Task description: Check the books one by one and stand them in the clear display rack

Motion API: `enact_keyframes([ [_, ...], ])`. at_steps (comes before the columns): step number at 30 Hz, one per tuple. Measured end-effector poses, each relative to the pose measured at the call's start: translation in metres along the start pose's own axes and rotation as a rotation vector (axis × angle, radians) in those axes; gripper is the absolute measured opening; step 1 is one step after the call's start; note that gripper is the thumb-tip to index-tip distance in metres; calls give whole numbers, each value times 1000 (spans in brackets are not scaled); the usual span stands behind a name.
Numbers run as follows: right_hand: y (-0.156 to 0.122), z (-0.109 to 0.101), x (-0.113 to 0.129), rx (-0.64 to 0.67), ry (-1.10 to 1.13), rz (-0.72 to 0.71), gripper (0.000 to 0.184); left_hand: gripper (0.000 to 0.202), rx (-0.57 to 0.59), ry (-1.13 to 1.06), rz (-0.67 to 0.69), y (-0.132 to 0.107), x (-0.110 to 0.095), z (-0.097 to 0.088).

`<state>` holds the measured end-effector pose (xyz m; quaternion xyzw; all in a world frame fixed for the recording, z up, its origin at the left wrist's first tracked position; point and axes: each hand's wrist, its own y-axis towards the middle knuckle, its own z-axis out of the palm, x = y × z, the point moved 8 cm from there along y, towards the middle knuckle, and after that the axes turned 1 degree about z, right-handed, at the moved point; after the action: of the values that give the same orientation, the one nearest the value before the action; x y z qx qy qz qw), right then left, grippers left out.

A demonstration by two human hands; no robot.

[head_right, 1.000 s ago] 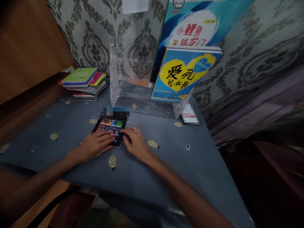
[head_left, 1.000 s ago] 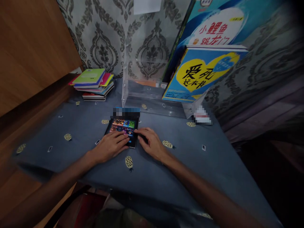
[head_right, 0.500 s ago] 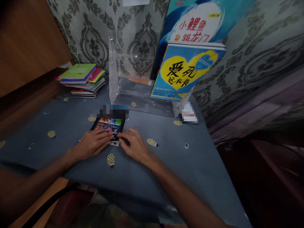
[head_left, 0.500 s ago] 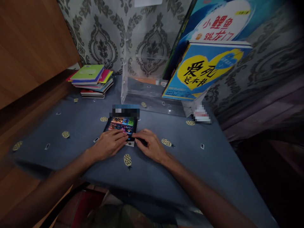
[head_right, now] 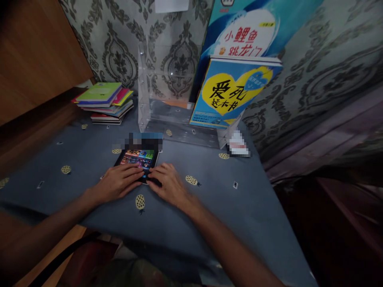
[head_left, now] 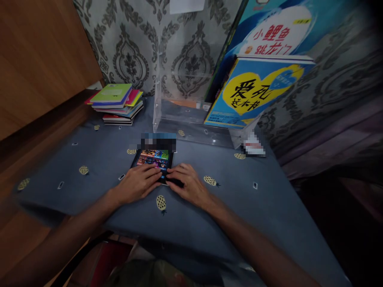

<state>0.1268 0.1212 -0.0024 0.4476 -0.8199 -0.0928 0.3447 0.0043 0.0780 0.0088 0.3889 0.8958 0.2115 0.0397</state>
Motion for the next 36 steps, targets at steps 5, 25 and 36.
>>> enact_keyframes([
  [5,-1,2,2,10,-43,-36,15,31,9,0,-15,-1,1,2],
  [25,-1,6,-1,54,-68,-20,12,33,211,-67,-167,46,40,32],
  [36,-1,6,0,47,-78,-35,13,36,239,-35,-202,82,70,55],
])
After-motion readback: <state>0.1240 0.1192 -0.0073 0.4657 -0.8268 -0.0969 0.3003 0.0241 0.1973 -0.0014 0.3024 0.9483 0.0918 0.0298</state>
